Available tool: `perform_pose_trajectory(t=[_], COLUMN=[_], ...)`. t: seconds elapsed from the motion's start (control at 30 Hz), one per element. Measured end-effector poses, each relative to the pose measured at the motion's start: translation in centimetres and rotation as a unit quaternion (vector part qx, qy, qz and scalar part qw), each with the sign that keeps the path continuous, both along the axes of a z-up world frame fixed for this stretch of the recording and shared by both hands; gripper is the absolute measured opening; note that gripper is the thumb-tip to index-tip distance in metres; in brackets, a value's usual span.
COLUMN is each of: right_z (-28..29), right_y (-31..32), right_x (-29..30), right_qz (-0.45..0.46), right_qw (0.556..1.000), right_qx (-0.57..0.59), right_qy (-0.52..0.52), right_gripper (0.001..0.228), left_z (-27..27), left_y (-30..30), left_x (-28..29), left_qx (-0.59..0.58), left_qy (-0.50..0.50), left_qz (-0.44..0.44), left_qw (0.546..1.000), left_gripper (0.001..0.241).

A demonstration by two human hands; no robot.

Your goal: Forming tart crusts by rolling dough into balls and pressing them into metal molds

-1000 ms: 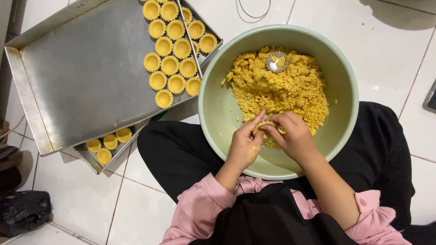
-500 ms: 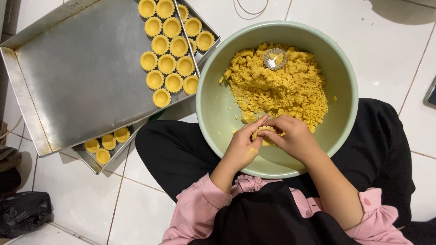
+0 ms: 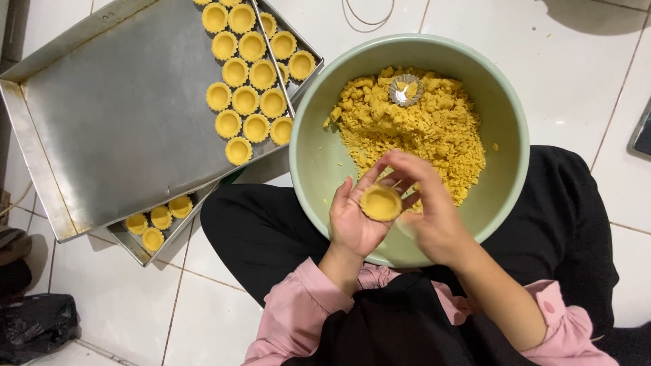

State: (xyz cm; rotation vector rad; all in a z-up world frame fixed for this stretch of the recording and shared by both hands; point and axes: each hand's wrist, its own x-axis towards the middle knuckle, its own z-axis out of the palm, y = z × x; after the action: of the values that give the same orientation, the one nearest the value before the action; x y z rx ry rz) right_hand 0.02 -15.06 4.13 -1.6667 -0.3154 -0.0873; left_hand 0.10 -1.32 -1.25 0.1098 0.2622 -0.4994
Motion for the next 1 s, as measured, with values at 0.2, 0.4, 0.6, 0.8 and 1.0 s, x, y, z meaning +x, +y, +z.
perform_pose_trajectory(t=[0.2, 0.4, 0.6, 0.8, 1.0], right_z=[-0.5, -4.9, 0.8, -2.3, -3.3], right_y=[1.9, 3.0, 2.5, 1.6, 1.7], right_x=[1.6, 1.8, 1.6, 1.3, 1.5], right_qz=[-0.110, -0.097, -0.092, -0.043, -0.049], right_qw=[0.982, 0.970, 0.990, 0.994, 0.960], right_qx=[0.026, -0.110, -0.011, -0.046, -0.222], right_qy=[-0.151, -0.197, -0.102, -0.091, -0.160], right_gripper=[0.087, 0.078, 0.084, 0.116, 0.112], left_z=[-0.6, -12.1, 2.1, 4.7, -0.1], left_y=[-5.4, 1.0, 0.9, -0.1, 0.0], left_x=[-1.5, -5.4, 0.5, 0.7, -1.8], left_qx=[0.258, 0.188, 0.125, 0.100, 0.109], left_qy=[-0.446, -0.123, -0.126, -0.108, -0.047], left_qz=[0.247, -0.089, -0.093, -0.054, -0.039], left_qw=[0.821, 0.970, 0.980, 0.988, 0.992], left_gripper=[0.084, 0.045, 0.056, 0.056, 0.045])
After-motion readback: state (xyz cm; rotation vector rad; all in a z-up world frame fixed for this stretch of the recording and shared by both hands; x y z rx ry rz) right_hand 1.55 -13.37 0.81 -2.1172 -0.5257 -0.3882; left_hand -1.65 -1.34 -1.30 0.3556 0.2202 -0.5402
